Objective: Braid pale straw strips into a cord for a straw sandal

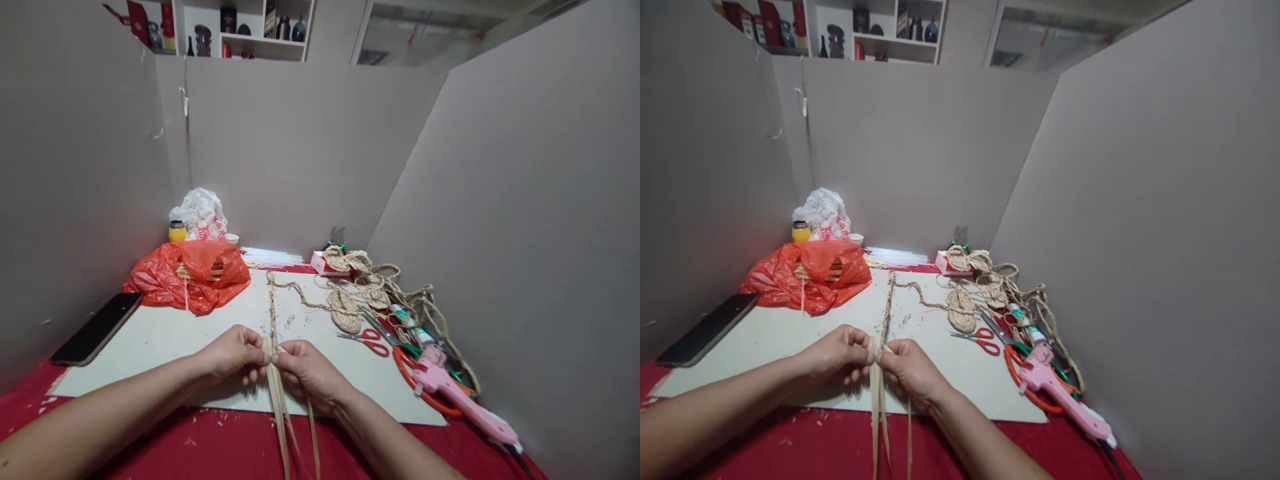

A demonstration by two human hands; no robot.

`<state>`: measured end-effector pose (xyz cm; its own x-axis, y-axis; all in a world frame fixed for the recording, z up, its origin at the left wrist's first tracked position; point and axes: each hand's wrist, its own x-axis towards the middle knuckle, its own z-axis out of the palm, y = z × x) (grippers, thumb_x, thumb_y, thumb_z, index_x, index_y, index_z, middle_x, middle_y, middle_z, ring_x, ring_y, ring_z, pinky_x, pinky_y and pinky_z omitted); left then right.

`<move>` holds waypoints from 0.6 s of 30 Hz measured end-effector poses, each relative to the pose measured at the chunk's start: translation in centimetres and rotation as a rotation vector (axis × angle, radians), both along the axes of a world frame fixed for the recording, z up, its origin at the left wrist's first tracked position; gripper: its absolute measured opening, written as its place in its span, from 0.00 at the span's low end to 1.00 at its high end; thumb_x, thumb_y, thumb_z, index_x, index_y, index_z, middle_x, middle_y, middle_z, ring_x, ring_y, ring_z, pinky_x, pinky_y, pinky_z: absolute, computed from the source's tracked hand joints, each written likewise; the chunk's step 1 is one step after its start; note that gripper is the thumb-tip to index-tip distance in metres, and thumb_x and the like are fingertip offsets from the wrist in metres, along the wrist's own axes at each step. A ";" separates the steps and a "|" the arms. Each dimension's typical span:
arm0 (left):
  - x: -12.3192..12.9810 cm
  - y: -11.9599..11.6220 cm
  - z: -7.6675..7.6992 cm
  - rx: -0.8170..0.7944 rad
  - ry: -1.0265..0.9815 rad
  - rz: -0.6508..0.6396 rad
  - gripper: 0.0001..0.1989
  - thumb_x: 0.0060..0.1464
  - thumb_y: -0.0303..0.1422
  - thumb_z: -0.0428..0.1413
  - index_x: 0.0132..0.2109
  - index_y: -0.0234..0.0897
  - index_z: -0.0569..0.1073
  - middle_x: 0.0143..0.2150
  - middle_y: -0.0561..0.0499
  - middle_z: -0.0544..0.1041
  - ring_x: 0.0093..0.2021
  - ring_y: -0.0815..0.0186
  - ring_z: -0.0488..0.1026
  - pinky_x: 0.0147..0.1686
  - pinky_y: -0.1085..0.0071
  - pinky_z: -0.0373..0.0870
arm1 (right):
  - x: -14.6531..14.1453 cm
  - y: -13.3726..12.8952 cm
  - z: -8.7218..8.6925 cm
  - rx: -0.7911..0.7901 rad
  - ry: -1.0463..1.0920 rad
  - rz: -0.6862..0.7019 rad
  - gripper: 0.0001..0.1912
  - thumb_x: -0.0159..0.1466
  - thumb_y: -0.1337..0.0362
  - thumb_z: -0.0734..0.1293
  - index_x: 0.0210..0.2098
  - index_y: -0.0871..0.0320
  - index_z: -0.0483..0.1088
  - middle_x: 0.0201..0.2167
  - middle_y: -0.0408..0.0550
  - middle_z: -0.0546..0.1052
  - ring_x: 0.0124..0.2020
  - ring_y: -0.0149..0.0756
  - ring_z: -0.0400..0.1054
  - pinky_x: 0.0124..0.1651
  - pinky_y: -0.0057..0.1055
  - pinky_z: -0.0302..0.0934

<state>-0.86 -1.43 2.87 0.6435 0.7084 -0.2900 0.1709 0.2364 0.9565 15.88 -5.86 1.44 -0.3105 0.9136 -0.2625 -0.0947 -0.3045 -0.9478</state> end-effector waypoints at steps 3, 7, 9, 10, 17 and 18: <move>0.0 -0.6 0.6 0.045 -0.004 0.003 0.08 0.39 0.33 0.58 0.23 0.33 0.68 0.19 0.53 0.70 0.15 0.75 0.62 0.15 0.79 0.58 | -0.3 -0.1 0.1 0.042 -0.028 -0.021 0.21 0.51 0.51 0.71 0.18 0.60 0.62 0.07 0.31 0.55 0.08 0.18 0.42 0.12 0.23 0.33; -0.2 -2.2 3.6 0.104 -0.058 -0.038 0.10 0.42 0.36 0.59 0.26 0.34 0.68 0.20 0.54 0.71 0.16 0.75 0.63 0.17 0.78 0.59 | -0.5 -0.2 0.0 0.085 -0.055 -0.044 0.22 0.51 0.51 0.71 0.16 0.60 0.60 0.07 0.31 0.55 0.09 0.18 0.41 0.13 0.24 0.31; -0.8 -2.9 6.0 0.192 -0.114 -0.021 0.11 0.43 0.36 0.59 0.26 0.35 0.66 0.20 0.55 0.69 0.17 0.76 0.62 0.19 0.77 0.60 | -0.4 -0.2 0.0 0.088 -0.048 -0.055 0.22 0.51 0.52 0.71 0.15 0.59 0.59 0.06 0.31 0.54 0.09 0.18 0.41 0.13 0.24 0.31; -1.2 -3.2 7.4 0.249 -0.127 0.032 0.11 0.44 0.37 0.59 0.27 0.35 0.66 0.22 0.55 0.69 0.19 0.75 0.63 0.20 0.77 0.62 | -0.4 -0.2 -0.1 0.088 -0.048 -0.060 0.22 0.51 0.52 0.71 0.15 0.58 0.58 0.06 0.31 0.53 0.09 0.18 0.41 0.13 0.24 0.30; -8.3 -3.3 18.0 0.698 -0.224 0.705 0.06 0.55 0.34 0.49 0.33 0.37 0.62 0.28 0.56 0.66 0.31 0.73 0.65 0.23 0.82 0.53 | -0.3 -0.2 -0.1 0.059 -0.116 -0.058 0.22 0.51 0.54 0.70 0.15 0.57 0.56 0.06 0.31 0.52 0.09 0.19 0.41 0.13 0.24 0.30; -9.6 -2.9 19.4 0.785 -0.255 0.778 0.05 0.56 0.32 0.46 0.33 0.36 0.62 0.28 0.56 0.64 0.35 0.71 0.66 0.25 0.83 0.52 | -0.3 -0.2 0.0 0.052 -0.125 -0.054 0.22 0.51 0.53 0.70 0.15 0.57 0.56 0.06 0.31 0.52 0.09 0.19 0.40 0.13 0.24 0.30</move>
